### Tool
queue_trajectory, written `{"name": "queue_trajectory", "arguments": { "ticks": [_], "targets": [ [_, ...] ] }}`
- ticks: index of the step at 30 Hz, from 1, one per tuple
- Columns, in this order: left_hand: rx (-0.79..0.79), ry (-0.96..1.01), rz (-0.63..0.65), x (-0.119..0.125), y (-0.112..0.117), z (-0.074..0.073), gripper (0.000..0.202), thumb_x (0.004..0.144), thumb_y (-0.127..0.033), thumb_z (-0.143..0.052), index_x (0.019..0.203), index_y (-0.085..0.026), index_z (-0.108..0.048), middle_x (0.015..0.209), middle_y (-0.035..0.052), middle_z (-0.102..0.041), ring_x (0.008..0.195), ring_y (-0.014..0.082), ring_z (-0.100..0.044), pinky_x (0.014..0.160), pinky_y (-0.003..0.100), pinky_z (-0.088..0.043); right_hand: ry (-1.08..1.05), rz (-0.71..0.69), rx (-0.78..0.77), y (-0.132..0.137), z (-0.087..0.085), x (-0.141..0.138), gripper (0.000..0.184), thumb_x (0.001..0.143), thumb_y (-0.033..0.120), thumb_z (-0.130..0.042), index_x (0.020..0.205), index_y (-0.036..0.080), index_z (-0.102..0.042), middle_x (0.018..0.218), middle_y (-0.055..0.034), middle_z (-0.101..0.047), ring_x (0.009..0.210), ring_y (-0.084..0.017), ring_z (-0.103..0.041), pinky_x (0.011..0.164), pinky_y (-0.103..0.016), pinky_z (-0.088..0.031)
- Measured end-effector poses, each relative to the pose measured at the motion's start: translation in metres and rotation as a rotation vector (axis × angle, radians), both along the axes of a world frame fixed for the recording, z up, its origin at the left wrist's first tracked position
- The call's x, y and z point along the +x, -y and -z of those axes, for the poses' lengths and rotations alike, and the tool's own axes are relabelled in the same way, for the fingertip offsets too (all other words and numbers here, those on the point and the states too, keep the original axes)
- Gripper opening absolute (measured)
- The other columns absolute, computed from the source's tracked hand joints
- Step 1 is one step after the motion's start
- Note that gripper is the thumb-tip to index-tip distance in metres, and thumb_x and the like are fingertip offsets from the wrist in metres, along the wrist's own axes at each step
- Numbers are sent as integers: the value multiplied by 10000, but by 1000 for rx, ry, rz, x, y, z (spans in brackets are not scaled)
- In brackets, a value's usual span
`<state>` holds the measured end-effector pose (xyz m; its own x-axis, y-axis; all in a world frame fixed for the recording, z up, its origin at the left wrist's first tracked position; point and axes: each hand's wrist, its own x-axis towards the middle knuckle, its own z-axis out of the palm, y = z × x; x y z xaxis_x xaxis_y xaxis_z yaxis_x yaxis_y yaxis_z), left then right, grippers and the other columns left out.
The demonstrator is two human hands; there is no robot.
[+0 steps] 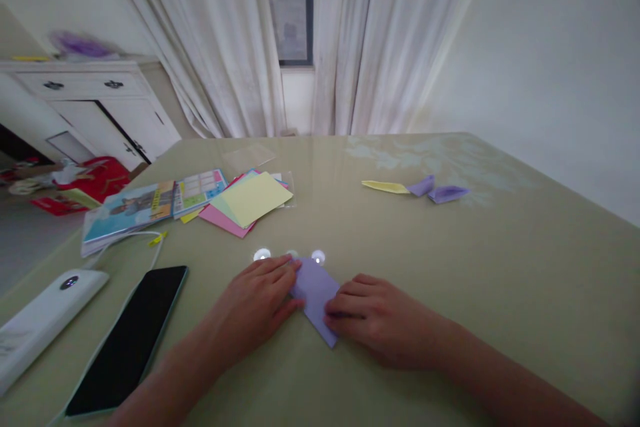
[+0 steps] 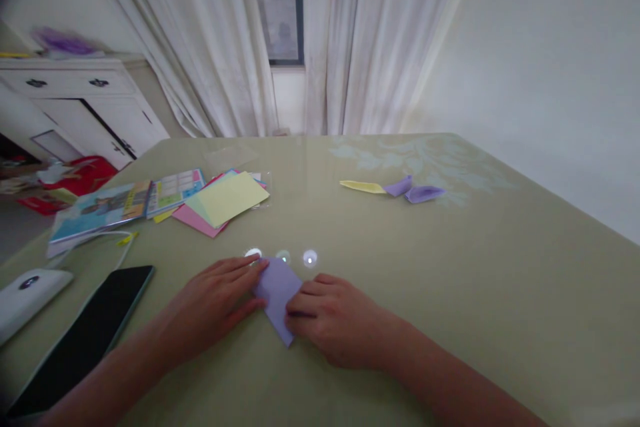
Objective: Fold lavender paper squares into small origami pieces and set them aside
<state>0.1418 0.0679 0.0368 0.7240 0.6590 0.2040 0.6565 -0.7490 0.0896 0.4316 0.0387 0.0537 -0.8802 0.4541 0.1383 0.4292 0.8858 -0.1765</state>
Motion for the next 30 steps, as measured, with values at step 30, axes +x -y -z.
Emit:
{"name": "queue_trajectory", "arguments": {
  "ticks": [30],
  "targets": [
    [63, 37, 82, 56, 42, 1, 106, 1037, -166, -626, 948, -212, -594, 887, 24, -667, 792, 242, -635, 671, 374, -443, -293, 123, -111, 2, 20, 9, 203, 1106, 309, -574, 1063, 178, -723, 1081, -77, -794, 985, -195, -732, 940, -331, -551]
  ]
}}
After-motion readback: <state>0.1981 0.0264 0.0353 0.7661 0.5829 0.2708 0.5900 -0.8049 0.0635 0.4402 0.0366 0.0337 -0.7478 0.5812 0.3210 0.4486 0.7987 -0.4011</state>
